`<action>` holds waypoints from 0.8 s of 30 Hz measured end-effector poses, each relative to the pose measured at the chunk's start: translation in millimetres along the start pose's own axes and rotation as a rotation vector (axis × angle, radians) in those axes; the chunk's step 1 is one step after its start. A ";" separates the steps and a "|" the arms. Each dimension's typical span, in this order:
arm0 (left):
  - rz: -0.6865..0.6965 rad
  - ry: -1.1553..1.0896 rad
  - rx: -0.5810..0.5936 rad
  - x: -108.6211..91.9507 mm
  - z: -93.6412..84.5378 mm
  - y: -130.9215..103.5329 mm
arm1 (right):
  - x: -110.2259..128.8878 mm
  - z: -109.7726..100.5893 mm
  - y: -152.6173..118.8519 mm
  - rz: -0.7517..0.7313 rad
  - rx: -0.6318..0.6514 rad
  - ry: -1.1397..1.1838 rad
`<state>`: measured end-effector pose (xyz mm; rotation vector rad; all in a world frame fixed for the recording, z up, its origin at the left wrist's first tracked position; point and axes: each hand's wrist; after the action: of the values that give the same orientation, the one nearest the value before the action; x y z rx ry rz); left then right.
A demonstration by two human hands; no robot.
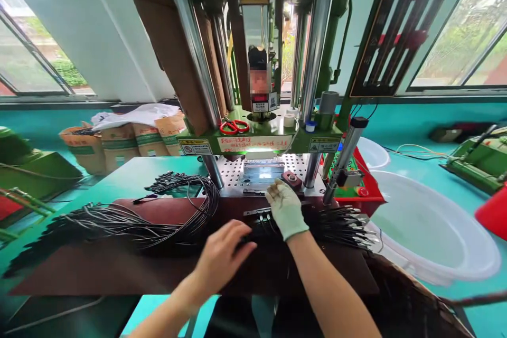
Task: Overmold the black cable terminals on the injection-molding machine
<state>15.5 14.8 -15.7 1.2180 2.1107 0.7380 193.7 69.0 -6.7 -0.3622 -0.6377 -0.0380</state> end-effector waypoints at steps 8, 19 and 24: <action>-0.027 -0.081 -0.064 -46.2 70.2 30.1 | -5.6 -3.2 7.8 0.016 -0.098 0.115; -0.417 -0.701 0.148 -32.5 54.2 46.6 | -7.2 -12.5 14.5 -0.029 -0.083 -0.157; -0.084 -0.227 0.408 -27.8 45.6 68.5 | -17.6 -11.4 27.1 -0.074 -0.124 -0.366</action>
<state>98.1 27.3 7.8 1.3370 2.1634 0.1220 190.0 89.1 -34.2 -0.4706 -1.0141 -0.0839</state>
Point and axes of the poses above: each hand's wrist, its own y-axis towards the middle knuckle, its own z-axis out of the palm, x = y × z, and after that the axes turned 10 degrees about z, right-handed
